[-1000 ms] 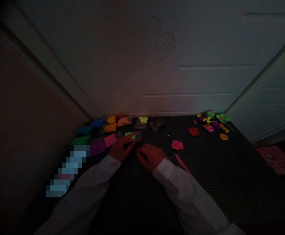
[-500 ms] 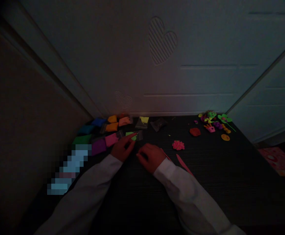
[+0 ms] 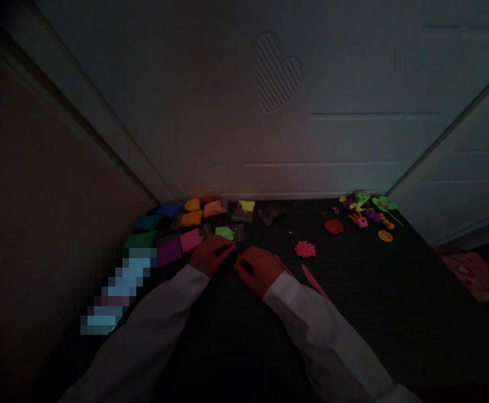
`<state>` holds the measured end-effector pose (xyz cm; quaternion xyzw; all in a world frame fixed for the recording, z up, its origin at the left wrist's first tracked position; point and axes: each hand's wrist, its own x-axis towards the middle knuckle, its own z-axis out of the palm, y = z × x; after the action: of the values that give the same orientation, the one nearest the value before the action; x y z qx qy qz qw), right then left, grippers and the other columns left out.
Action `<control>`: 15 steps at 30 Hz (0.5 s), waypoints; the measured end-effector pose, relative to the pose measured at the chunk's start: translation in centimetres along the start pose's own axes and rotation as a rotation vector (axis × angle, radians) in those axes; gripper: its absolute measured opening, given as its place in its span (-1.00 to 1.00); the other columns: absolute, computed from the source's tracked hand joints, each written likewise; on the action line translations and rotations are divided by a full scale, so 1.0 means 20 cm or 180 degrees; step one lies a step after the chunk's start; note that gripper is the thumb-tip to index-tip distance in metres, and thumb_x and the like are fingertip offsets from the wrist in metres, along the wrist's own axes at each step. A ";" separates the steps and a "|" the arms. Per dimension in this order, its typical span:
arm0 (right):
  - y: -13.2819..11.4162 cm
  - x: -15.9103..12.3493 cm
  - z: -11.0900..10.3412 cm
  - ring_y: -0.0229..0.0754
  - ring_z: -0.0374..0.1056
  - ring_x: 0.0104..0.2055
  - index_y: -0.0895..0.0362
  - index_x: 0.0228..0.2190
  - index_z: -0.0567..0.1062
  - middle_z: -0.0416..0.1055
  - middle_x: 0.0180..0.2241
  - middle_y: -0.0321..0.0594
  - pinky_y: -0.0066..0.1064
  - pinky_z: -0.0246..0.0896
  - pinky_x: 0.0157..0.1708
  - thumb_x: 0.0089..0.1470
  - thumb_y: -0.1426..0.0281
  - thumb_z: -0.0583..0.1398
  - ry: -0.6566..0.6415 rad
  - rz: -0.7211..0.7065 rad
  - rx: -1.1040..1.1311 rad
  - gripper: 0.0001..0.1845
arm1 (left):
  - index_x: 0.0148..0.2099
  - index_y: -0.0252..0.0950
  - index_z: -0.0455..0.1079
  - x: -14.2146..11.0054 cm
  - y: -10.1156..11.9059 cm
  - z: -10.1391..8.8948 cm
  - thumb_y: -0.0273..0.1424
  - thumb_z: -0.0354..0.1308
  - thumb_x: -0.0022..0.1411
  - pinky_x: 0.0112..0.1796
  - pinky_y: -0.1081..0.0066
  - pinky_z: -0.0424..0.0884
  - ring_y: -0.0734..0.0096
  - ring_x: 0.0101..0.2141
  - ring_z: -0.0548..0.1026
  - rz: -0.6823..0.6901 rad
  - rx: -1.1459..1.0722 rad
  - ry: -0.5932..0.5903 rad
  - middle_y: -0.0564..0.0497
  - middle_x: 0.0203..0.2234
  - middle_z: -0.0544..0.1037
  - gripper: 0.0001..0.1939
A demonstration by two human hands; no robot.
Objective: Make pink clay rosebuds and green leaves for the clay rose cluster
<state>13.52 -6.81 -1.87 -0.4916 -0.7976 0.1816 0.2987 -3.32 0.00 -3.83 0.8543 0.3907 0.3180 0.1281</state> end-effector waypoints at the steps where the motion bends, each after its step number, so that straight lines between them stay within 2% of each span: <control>1: 0.00 0.00 0.00 -0.29 0.23 -0.34 0.12 -0.39 0.36 0.30 -0.40 -0.25 -0.43 0.15 -0.32 0.00 0.36 0.07 -0.0002 0.0000 0.0000 -0.87 | -0.36 -0.28 0.38 0.00 0.00 0.00 -0.36 0.08 0.06 -0.33 0.39 0.37 0.42 -0.36 0.42 0.0009 0.0017 0.0006 0.01 -0.46 0.49 -0.88; 7: 0.01 0.00 0.01 -0.28 0.23 -0.35 0.12 -0.38 0.37 0.30 -0.41 -0.25 -0.42 0.15 -0.32 0.00 0.36 0.07 0.0001 0.0023 -0.0006 -0.87 | -0.40 -0.31 0.36 0.01 0.01 0.00 -0.38 0.12 0.02 -0.35 0.37 0.35 0.40 -0.39 0.40 0.0087 0.0103 0.0001 0.00 -0.50 0.47 -0.90; 12: 0.01 0.00 0.01 -0.28 0.23 -0.33 0.11 -0.37 0.36 0.30 -0.39 -0.25 -0.42 0.15 -0.30 0.01 0.35 0.06 -0.0008 0.0022 -0.0011 -0.87 | -0.31 -0.29 0.38 0.01 0.00 0.00 -0.39 0.02 0.11 -0.27 0.34 0.31 0.41 -0.34 0.39 0.0248 0.0125 -0.0059 0.00 -0.44 0.49 -0.86; 15: 0.00 0.00 0.00 -0.29 0.23 -0.33 0.12 -0.36 0.37 0.30 -0.40 -0.25 -0.42 0.15 -0.30 0.03 0.33 0.04 -0.0015 0.0019 -0.0003 -0.84 | -0.32 -0.29 0.38 0.01 0.00 0.00 -0.37 -0.01 0.13 -0.26 0.34 0.30 0.40 -0.34 0.38 0.0273 0.0149 -0.0053 -0.01 -0.45 0.48 -0.83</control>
<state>13.57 -6.89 -1.80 -0.4937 -0.7969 0.1833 0.2960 -3.31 0.21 -3.75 0.8757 0.3599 0.3068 0.0977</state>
